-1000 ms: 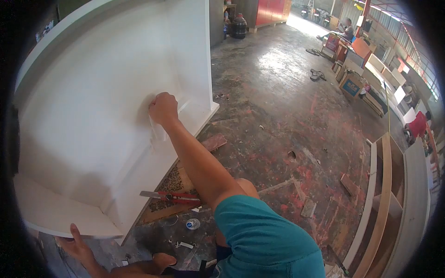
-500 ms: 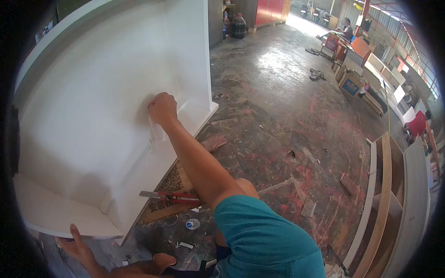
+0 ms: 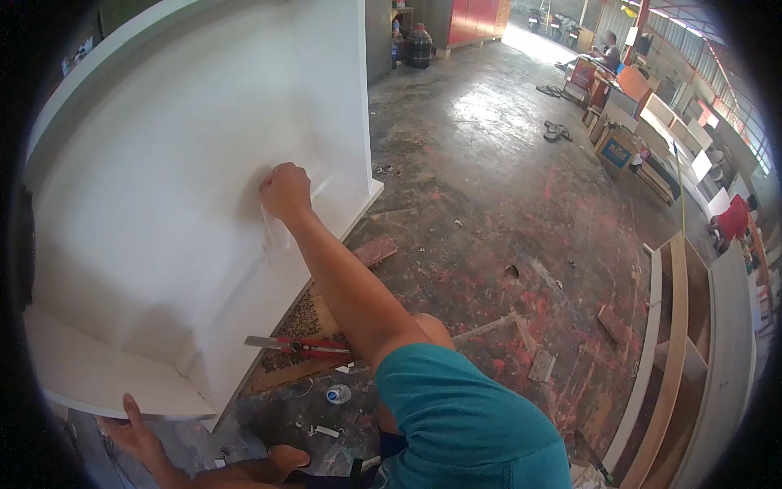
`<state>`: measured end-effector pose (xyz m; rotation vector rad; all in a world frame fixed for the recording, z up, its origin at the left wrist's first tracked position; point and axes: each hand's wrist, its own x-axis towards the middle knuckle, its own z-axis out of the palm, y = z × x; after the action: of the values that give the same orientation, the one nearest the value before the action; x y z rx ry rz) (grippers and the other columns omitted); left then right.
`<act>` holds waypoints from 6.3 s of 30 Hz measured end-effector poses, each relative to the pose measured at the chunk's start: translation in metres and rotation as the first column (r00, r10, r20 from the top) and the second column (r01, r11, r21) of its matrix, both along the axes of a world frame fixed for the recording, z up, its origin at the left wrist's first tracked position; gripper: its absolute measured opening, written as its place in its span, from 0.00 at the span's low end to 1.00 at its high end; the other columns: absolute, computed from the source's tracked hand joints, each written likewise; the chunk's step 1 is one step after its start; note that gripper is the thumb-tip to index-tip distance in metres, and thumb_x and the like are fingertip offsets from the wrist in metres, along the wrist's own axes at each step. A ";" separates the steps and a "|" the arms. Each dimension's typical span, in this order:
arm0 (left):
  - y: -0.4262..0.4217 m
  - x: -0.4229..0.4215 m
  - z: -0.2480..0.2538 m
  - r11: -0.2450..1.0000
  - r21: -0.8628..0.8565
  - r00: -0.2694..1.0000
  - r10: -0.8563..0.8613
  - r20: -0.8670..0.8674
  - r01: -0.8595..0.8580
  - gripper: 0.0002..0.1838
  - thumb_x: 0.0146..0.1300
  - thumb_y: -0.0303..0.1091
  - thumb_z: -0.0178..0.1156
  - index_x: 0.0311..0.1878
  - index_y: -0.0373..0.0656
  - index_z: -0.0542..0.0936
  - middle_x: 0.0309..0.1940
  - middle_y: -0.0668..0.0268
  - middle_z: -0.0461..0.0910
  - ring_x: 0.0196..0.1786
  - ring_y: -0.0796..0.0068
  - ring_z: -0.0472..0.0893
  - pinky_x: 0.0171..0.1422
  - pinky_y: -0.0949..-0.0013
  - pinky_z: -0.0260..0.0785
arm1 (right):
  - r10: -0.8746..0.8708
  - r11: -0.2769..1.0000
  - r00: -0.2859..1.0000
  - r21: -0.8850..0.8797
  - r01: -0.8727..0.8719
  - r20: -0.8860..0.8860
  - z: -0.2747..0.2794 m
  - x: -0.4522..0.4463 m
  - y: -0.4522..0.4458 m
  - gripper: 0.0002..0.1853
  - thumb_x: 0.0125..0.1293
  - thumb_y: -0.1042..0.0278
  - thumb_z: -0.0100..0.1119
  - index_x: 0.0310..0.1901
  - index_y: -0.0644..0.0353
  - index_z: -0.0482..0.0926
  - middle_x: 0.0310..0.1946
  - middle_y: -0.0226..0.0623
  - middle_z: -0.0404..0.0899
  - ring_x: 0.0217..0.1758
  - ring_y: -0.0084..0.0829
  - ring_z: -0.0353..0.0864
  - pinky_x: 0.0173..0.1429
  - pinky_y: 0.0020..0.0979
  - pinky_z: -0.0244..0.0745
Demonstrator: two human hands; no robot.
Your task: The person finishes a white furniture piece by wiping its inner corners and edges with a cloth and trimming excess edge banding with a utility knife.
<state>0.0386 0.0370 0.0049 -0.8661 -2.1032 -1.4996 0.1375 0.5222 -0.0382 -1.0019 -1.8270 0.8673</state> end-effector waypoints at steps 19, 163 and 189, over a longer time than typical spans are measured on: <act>-0.002 -0.002 -0.002 0.999 -0.018 0.999 0.047 0.010 -0.047 0.26 0.73 0.30 0.59 0.68 0.27 0.63 0.61 0.47 0.71 0.61 0.61 0.74 0.66 0.62 0.67 | 0.000 1.000 1.000 0.019 0.000 -0.013 -0.003 -0.002 0.002 0.06 0.55 0.70 0.65 0.26 0.64 0.84 0.27 0.47 0.86 0.33 0.44 0.86 0.42 0.39 0.81; 0.015 0.021 0.013 0.993 0.093 0.997 -0.075 0.009 0.073 0.30 0.66 0.22 0.63 0.69 0.30 0.62 0.58 0.54 0.73 0.59 0.67 0.75 0.65 0.66 0.67 | 0.026 0.999 0.995 -0.021 -0.024 0.101 -0.006 -0.002 0.010 0.09 0.54 0.65 0.65 0.27 0.61 0.87 0.27 0.47 0.86 0.34 0.46 0.87 0.43 0.41 0.80; 0.018 0.024 0.018 0.992 0.102 0.997 -0.072 0.015 0.070 0.30 0.64 0.22 0.64 0.66 0.31 0.63 0.57 0.53 0.73 0.58 0.67 0.76 0.63 0.65 0.69 | 0.053 0.998 0.999 0.045 -0.053 -0.005 0.012 -0.003 -0.012 0.08 0.54 0.65 0.66 0.27 0.61 0.87 0.26 0.47 0.85 0.34 0.46 0.86 0.43 0.41 0.81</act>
<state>0.0622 0.0551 0.0224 -0.9012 -2.0093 -1.6413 0.1347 0.5101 -0.0259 -0.9257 -1.8668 0.8568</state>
